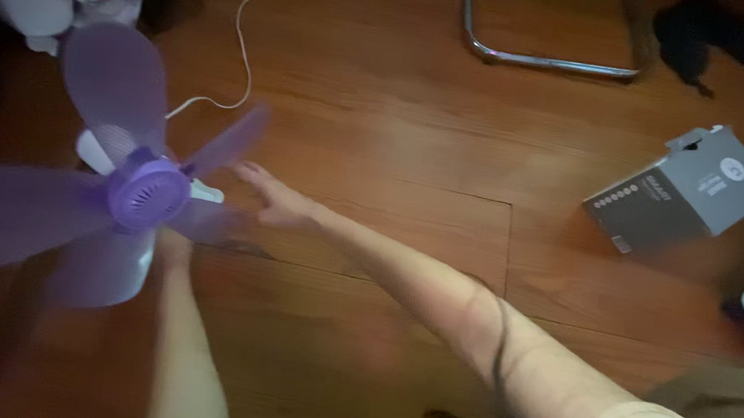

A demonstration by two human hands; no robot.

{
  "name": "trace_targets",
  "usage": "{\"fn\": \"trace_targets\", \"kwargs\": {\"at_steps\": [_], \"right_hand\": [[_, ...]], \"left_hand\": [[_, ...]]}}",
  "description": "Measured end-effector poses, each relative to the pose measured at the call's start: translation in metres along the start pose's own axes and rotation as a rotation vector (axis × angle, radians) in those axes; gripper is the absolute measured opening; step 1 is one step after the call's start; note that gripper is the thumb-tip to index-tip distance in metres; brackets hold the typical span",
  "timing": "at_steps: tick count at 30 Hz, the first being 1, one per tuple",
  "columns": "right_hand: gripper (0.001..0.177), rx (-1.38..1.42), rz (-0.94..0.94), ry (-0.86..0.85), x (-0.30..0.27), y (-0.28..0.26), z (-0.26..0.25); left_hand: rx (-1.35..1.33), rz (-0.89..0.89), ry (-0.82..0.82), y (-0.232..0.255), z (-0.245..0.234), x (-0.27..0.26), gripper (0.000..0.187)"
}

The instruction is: The person unpacks a small purple clip fan from its box, attaches the fan to its clip base, and arranges its power cord on the floor. They then reposition a larger standing fan and sweep the wooden floor with a small hand broom.

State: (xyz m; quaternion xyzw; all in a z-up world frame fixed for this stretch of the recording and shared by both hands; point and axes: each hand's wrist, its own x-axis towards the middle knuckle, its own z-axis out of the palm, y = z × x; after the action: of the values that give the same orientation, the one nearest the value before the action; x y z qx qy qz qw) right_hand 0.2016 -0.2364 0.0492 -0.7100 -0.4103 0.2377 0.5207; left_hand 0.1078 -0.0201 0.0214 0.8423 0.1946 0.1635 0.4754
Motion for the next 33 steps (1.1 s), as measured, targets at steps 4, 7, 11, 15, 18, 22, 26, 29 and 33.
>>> {"fn": "trace_targets", "kwargs": {"at_steps": [4,7,11,15,18,22,26,29,33], "right_hand": [[0.092,0.108,-0.051,0.003,-0.01,-0.002,-0.009],[0.097,0.014,-0.078,0.042,-0.019,-0.001,-0.019],[0.104,0.115,0.08,0.075,-0.042,-0.008,-0.035],[0.092,0.112,0.028,0.113,-0.069,-0.022,-0.051],[0.086,0.091,0.082,0.184,-0.091,-0.032,-0.064],[0.068,0.117,0.169,0.215,-0.125,-0.041,-0.083],[0.04,0.016,0.28,0.195,-0.161,-0.042,-0.104],[0.047,0.045,0.366,0.247,-0.188,-0.035,-0.126],[0.051,0.221,0.239,0.263,-0.215,-0.021,-0.162]], "left_hand": [[-0.005,0.002,-0.004,0.01,0.0,0.006,0.059],[-0.023,0.013,-0.007,0.023,0.005,0.024,0.061],[-0.045,0.005,-0.062,0.045,0.033,0.022,0.065],[-0.066,0.006,-0.099,0.066,0.072,0.009,0.068],[-0.081,0.013,-0.102,0.08,0.092,-0.001,0.071],[-0.093,0.04,-0.126,0.101,0.12,-0.007,0.074],[-0.113,0.066,-0.116,0.12,0.163,-0.022,0.078],[-0.078,0.066,-0.092,0.125,0.201,-0.038,0.081],[-0.03,0.08,-0.004,0.124,0.232,-0.048,0.084]]}}
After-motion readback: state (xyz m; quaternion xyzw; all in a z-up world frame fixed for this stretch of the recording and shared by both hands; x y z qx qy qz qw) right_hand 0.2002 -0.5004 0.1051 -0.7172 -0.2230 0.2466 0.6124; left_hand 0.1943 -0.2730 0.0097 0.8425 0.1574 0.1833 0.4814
